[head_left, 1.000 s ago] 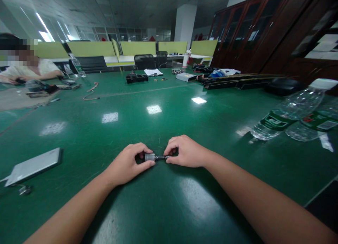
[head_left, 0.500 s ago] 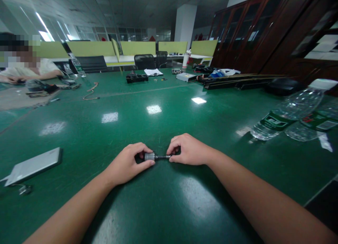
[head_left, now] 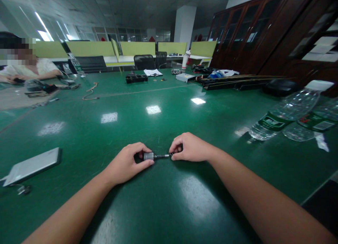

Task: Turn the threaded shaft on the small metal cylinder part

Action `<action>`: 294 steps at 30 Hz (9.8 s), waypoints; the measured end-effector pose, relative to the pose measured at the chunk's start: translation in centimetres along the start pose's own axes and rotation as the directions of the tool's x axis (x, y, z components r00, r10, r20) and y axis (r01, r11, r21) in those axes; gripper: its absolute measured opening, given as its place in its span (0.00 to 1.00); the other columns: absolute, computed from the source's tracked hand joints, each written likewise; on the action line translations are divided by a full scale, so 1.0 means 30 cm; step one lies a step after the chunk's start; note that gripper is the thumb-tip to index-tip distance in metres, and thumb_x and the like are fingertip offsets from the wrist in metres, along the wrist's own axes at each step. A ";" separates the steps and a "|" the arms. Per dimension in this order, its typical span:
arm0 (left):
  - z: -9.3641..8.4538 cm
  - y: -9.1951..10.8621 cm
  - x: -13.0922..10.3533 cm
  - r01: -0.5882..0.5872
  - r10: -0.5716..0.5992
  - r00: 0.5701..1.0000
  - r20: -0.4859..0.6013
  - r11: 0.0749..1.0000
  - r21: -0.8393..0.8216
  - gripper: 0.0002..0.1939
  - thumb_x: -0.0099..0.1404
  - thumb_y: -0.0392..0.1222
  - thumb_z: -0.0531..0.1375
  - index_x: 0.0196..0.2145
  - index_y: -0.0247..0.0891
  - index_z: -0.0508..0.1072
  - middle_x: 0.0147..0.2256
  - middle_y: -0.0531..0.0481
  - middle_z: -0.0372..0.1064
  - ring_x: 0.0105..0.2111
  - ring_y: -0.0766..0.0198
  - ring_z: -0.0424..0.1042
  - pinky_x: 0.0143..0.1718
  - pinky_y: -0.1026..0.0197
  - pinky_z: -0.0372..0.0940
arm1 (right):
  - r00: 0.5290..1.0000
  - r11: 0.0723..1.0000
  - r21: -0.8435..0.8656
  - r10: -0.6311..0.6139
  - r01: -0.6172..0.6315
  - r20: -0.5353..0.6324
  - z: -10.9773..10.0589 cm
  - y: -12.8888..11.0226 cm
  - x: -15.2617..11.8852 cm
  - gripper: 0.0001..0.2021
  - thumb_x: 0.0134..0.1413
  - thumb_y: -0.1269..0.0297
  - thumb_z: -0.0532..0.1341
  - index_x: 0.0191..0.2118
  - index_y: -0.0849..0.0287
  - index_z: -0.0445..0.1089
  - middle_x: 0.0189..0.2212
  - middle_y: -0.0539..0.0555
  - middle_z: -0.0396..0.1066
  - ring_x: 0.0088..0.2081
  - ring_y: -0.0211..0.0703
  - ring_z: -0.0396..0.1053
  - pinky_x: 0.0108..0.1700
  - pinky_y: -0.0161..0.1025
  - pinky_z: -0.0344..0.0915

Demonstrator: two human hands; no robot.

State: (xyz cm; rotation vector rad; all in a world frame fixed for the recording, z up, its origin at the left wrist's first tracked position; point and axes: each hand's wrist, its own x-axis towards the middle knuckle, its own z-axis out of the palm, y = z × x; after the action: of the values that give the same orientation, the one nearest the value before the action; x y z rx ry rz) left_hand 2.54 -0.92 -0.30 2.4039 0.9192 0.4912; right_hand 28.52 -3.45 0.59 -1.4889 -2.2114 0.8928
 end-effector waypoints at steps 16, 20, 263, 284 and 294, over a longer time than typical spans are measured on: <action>0.005 -0.001 0.004 -0.013 0.013 1.000 -0.015 1.000 0.011 0.14 0.62 0.47 0.63 0.44 0.39 0.74 0.35 0.49 0.72 0.34 0.60 0.70 0.37 0.59 0.65 | 0.994 0.992 0.110 -0.049 0.059 -0.094 0.056 -0.019 0.015 0.11 0.45 0.66 0.70 0.38 0.59 0.80 0.29 0.51 0.77 0.29 0.36 0.69 0.32 0.32 0.62; 0.008 -0.007 0.008 -0.042 0.042 0.999 0.003 0.999 -0.006 0.12 0.62 0.45 0.63 0.43 0.40 0.76 0.36 0.49 0.72 0.35 0.61 0.70 0.38 0.60 0.65 | 0.984 0.992 0.067 -0.093 0.104 -0.149 0.101 -0.044 0.029 0.10 0.47 0.67 0.70 0.38 0.58 0.80 0.28 0.50 0.76 0.28 0.35 0.69 0.32 0.32 0.61; 0.021 -0.007 0.011 0.001 -0.001 1.000 0.003 1.000 -0.003 0.11 0.60 0.45 0.66 0.39 0.39 0.73 0.35 0.50 0.72 0.34 0.60 0.69 0.36 0.60 0.63 | 0.973 0.983 -0.008 -0.182 0.182 -0.143 0.121 -0.048 0.030 0.08 0.49 0.69 0.67 0.38 0.59 0.78 0.30 0.51 0.73 0.31 0.35 0.67 0.35 0.33 0.61; 0.019 -0.004 0.010 -0.035 0.034 0.999 -0.009 0.999 -0.016 0.10 0.60 0.44 0.66 0.36 0.39 0.72 0.34 0.51 0.71 0.34 0.61 0.69 0.36 0.60 0.61 | 0.967 0.979 -0.035 -0.204 0.201 -0.152 0.128 -0.057 0.034 0.06 0.50 0.67 0.67 0.36 0.60 0.78 0.28 0.51 0.73 0.30 0.36 0.67 0.34 0.33 0.59; 0.022 -0.012 0.012 -0.037 0.037 0.999 -0.006 0.999 -0.017 0.10 0.60 0.44 0.67 0.36 0.38 0.72 0.34 0.52 0.71 0.34 0.62 0.69 0.36 0.61 0.61 | 0.968 0.977 -0.062 -0.211 0.204 -0.137 0.122 -0.050 0.034 0.06 0.50 0.67 0.66 0.35 0.60 0.78 0.28 0.50 0.73 0.30 0.35 0.67 0.33 0.32 0.58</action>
State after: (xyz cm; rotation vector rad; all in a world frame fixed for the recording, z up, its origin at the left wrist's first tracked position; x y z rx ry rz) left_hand 2.94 -0.68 -0.99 2.4095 0.8710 0.5183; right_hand 24.94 -4.06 -1.24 -1.2684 -2.2442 0.6511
